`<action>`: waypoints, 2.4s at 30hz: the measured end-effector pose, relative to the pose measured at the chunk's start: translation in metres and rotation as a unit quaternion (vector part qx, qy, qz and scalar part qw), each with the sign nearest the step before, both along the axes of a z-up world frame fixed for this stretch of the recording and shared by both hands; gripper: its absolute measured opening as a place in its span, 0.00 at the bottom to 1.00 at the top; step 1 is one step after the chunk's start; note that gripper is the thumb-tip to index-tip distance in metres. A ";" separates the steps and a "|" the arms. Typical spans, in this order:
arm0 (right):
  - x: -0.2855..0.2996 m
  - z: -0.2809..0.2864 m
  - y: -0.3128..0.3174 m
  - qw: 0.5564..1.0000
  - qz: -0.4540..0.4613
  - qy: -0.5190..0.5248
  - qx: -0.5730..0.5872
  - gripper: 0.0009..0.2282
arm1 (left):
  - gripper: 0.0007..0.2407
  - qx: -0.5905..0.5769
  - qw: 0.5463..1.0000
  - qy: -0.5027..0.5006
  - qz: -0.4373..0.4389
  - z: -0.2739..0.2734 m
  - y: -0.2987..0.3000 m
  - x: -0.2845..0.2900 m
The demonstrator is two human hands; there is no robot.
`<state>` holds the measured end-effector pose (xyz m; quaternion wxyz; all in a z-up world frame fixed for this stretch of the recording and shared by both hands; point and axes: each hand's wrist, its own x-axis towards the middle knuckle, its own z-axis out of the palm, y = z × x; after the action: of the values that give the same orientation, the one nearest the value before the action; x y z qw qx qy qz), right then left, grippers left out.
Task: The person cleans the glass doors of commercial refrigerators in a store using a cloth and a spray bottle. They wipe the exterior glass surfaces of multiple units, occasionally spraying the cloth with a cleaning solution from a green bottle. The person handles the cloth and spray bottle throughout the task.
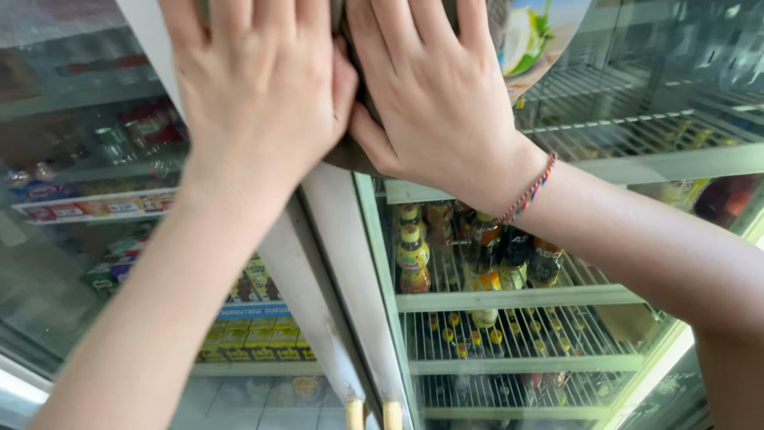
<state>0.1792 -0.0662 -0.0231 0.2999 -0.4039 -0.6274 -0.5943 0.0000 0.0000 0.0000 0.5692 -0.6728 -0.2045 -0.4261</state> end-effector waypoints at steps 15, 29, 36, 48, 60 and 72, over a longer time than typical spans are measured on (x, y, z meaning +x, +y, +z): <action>0.011 -0.381 -0.029 0.966 -0.016 0.061 -0.252 0.24 | 0.22 -0.340 0.910 -0.173 -0.161 -0.433 -0.036 0.012; 0.070 -0.171 -0.044 0.973 -0.069 0.183 -0.123 0.25 | 0.16 -0.221 0.964 -0.130 -0.075 -0.190 -0.038 0.088; 0.090 -0.223 -0.044 0.970 -0.086 0.193 -0.120 0.25 | 0.19 -0.290 0.944 -0.107 -0.118 -0.238 -0.035 0.109; 0.097 -0.544 -0.107 0.932 -0.039 0.209 -0.294 0.18 | 0.22 -0.504 0.856 -0.109 -0.043 -0.587 -0.121 0.125; 0.176 -0.235 -0.113 0.890 -0.119 0.308 -0.314 0.19 | 0.18 -0.296 0.930 -0.139 -0.171 -0.287 -0.076 0.218; 0.202 -0.569 -0.171 0.911 -0.034 0.182 -0.369 0.18 | 0.21 -0.496 0.865 -0.034 -0.068 -0.648 -0.169 0.211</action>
<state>0.3808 -0.2376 -0.5920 0.2183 -0.6079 -0.7224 -0.2467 0.2106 -0.1687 -0.6480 0.1224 -0.8635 -0.3625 -0.3286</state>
